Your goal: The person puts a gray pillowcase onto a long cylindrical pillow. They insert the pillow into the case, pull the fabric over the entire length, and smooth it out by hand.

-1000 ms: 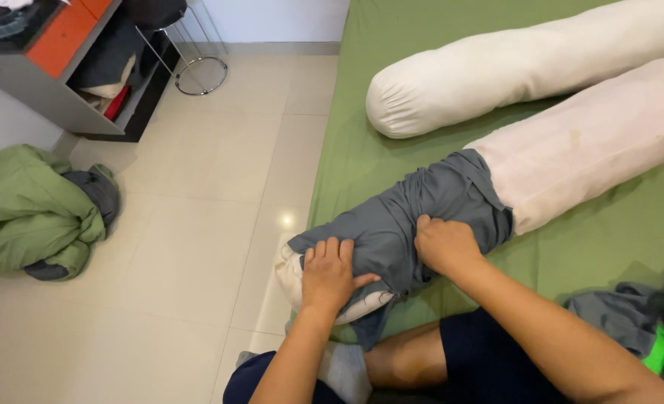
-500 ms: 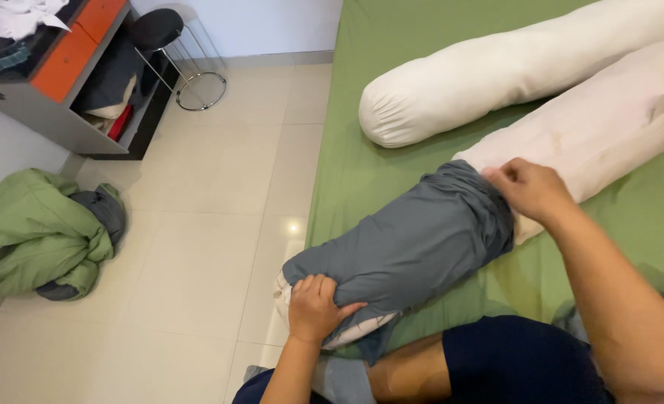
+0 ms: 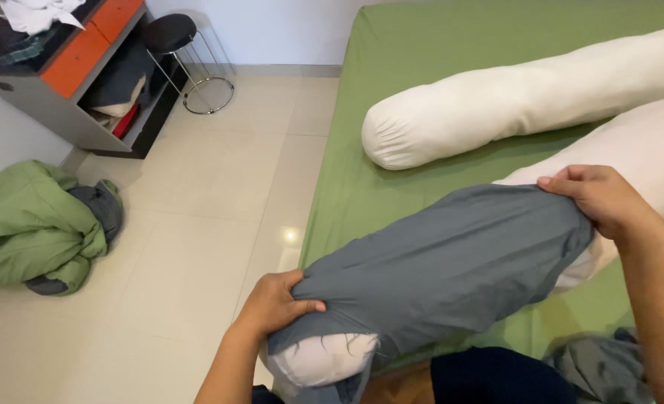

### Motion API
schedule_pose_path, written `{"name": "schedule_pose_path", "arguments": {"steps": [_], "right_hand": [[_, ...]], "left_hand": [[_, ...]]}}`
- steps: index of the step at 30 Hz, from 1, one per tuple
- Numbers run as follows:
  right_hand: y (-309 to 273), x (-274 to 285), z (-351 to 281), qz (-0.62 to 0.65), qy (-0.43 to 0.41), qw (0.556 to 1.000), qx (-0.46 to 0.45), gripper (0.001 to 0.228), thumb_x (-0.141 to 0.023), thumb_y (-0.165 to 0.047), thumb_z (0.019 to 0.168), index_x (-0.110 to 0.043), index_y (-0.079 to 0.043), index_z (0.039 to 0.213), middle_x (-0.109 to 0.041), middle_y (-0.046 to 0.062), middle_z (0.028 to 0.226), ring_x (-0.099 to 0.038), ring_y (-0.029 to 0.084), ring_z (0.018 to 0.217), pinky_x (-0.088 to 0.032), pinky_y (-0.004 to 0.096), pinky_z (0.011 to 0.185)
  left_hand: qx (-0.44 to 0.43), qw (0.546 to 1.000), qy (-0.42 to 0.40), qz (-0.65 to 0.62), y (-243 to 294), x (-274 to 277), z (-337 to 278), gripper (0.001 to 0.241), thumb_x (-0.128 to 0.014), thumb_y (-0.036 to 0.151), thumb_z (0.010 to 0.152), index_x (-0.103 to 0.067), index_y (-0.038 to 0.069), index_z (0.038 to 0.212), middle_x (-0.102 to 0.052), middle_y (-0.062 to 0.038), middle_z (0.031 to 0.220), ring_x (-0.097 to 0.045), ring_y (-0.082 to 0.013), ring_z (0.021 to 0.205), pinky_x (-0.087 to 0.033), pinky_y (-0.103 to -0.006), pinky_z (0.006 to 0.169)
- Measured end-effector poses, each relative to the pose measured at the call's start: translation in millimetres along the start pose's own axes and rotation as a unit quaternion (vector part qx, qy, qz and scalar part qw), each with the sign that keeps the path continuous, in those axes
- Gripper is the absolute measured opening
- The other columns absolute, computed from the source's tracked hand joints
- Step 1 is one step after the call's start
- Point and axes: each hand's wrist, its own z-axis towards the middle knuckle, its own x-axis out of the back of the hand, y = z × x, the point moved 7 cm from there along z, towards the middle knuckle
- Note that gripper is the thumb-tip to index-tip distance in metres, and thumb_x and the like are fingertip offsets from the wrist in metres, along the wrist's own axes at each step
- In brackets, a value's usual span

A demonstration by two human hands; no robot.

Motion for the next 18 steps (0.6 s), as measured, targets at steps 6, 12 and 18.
{"name": "schedule_pose_path", "arguments": {"steps": [6, 12, 18], "right_hand": [[-19, -86, -4, 0.062, -0.031, 0.995, 0.074, 0.022, -0.071, -0.021, 0.089, -0.066, -0.008, 0.106, -0.072, 0.004, 0.092, -0.067, 0.016, 0.085, -0.055, 0.030, 0.078], [60, -134, -45, -0.143, 0.022, 0.984, 0.103, 0.050, -0.085, -0.035, 0.080, -0.070, 0.001, 0.112, -0.077, 0.016, 0.101, -0.072, 0.022, 0.091, -0.058, 0.035, 0.084], [17, -194, -107, -0.266, 0.228, 0.895, 0.276, 0.045, -0.082, -0.041, 0.082, -0.064, -0.003, 0.098, -0.068, 0.018, 0.099, -0.067, 0.035, 0.093, -0.056, 0.045, 0.082]], "left_hand": [[0.215, 0.974, -0.021, 0.063, -98, -38, 41, 0.063, -0.090, 0.051, 0.070, -0.066, 0.003, 0.102, -0.070, -0.015, 0.090, -0.067, -0.0347, 0.092, -0.053, -0.0462, 0.083], [-0.049, 0.976, 0.180, 0.113, 18, -20, 22, 0.038, -0.077, 0.036, 0.087, -0.069, 0.014, 0.118, -0.068, -0.006, 0.118, -0.061, -0.0293, 0.116, -0.044, -0.0465, 0.101], [-0.022, 0.954, 0.073, 0.290, 33, -100, 10, 0.098, -0.088, 0.054, 0.066, -0.051, 0.004, 0.142, -0.052, -0.020, 0.137, -0.046, -0.0370, 0.129, -0.028, -0.0614, 0.111]]}}
